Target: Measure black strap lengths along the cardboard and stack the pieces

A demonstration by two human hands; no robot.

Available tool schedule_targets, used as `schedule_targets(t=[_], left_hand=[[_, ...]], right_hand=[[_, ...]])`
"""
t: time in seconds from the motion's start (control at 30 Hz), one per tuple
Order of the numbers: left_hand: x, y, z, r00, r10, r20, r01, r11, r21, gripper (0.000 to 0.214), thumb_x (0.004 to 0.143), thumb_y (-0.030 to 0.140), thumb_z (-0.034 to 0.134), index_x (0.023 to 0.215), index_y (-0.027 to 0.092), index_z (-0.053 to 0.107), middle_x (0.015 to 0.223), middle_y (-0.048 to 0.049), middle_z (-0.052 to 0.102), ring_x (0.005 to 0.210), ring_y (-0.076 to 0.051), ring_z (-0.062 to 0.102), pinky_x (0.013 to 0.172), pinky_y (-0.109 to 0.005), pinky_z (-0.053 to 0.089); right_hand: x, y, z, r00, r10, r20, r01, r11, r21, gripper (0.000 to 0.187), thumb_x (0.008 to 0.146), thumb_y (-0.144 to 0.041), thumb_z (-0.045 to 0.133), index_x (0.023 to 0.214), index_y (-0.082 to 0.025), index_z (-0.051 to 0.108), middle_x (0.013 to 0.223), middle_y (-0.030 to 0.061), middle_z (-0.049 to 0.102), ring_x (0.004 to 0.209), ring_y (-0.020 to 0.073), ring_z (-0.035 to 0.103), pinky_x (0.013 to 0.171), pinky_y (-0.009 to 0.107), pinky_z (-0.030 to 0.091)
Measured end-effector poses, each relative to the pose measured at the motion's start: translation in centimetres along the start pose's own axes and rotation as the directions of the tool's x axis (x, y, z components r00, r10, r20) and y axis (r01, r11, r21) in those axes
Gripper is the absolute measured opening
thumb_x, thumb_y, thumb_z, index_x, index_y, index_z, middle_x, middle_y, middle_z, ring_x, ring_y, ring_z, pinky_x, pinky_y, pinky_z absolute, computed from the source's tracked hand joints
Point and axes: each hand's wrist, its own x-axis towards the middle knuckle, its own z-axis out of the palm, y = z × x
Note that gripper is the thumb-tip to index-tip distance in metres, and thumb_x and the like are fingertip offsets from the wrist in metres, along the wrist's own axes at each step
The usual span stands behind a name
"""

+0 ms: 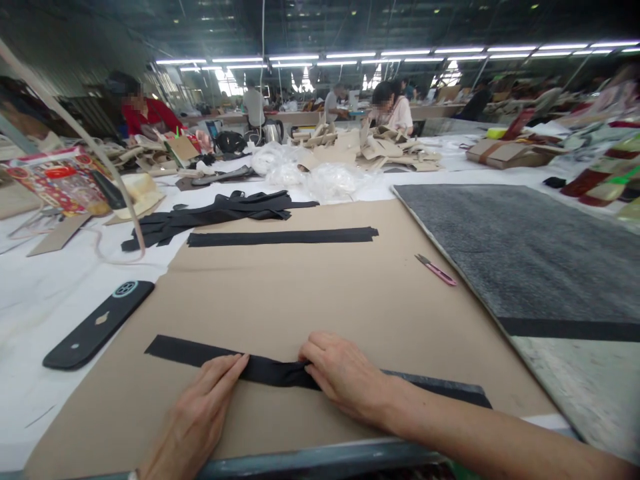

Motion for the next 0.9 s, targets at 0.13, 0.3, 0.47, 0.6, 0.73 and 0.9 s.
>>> schedule_targets(t=[0.13, 0.3, 0.47, 0.6, 0.73, 0.9], left_hand=[[0.1, -0.3, 0.1, 0.999, 0.030, 0.040, -0.031, 0.999, 0.009, 0.046, 0.088, 0.010, 0.039, 0.132, 0.022, 0.048, 0.113, -0.0048, 0.062, 0.106, -0.015, 0.057, 0.094, -0.026, 0.049], [0.6, 0.2, -0.3, 0.997, 0.051, 0.057, -0.055, 0.997, 0.061, 0.049, 0.088, 0.010, 0.038, 0.134, 0.024, 0.046, 0.111, -0.0036, 0.062, 0.103, -0.014, 0.056, 0.090, -0.024, 0.050], [0.4, 0.1, -0.1, 0.995, 0.055, 0.079, -0.066, 0.987, 0.145, 0.055, 0.086, 0.008, 0.037, 0.136, 0.029, 0.043, 0.113, -0.0034, 0.059, 0.104, -0.016, 0.055, 0.090, -0.026, 0.049], [0.4, 0.1, -0.1, 0.992, 0.081, 0.097, -0.099, 0.975, 0.201, 0.057, 0.086, 0.008, 0.037, 0.137, 0.031, 0.042, 0.109, -0.0045, 0.059, 0.099, -0.017, 0.055, 0.085, -0.027, 0.050], [0.6, 0.1, -0.3, 0.988, 0.118, 0.100, -0.139, 0.961, 0.241, 0.061, 0.084, 0.006, 0.036, 0.139, 0.031, 0.039, 0.108, -0.0050, 0.058, 0.097, -0.017, 0.055, 0.084, -0.028, 0.049], [0.3, 0.1, 0.0, 0.984, 0.099, 0.145, -0.136, 0.953, 0.271, 0.065, 0.084, 0.005, 0.035, 0.141, 0.035, 0.033, 0.108, -0.0049, 0.057, 0.097, -0.018, 0.054, 0.086, -0.030, 0.048]], right_hand=[[-0.5, 0.8, 0.0, 0.999, -0.046, 0.007, 0.046, 0.999, 0.009, 0.012, 0.092, -0.019, 0.047, 0.096, -0.019, 0.059, 0.094, 0.0028, 0.059, 0.086, 0.0141, 0.055, 0.072, 0.023, 0.040], [-1.1, 1.6, 0.0, 0.988, -0.146, 0.047, 0.151, 0.981, -0.121, 0.019, 0.096, -0.020, 0.040, 0.102, -0.021, 0.059, 0.086, 0.0016, 0.057, 0.073, 0.0127, 0.053, 0.061, 0.023, 0.036], [-1.5, 1.9, 0.0, 0.973, -0.210, 0.093, 0.227, 0.940, -0.254, 0.021, 0.097, -0.018, 0.039, 0.110, -0.022, 0.054, 0.085, 0.0012, 0.056, 0.069, 0.0131, 0.051, 0.054, 0.025, 0.033], [-1.6, 1.7, 0.1, 0.973, -0.214, 0.092, 0.232, 0.923, -0.308, 0.021, 0.096, -0.017, 0.040, 0.112, -0.020, 0.053, 0.087, 0.0026, 0.055, 0.069, 0.0135, 0.051, 0.052, 0.025, 0.033], [-1.8, 1.5, 0.1, 0.973, -0.219, 0.076, 0.232, 0.913, -0.336, 0.022, 0.096, -0.017, 0.040, 0.114, -0.019, 0.051, 0.090, 0.0031, 0.055, 0.070, 0.0146, 0.052, 0.052, 0.026, 0.034], [-2.0, 1.6, 0.3, 0.970, -0.235, 0.055, 0.239, 0.905, -0.352, 0.026, 0.095, -0.016, 0.041, 0.120, -0.019, 0.048, 0.091, 0.0031, 0.055, 0.073, 0.0153, 0.052, 0.055, 0.026, 0.037]])
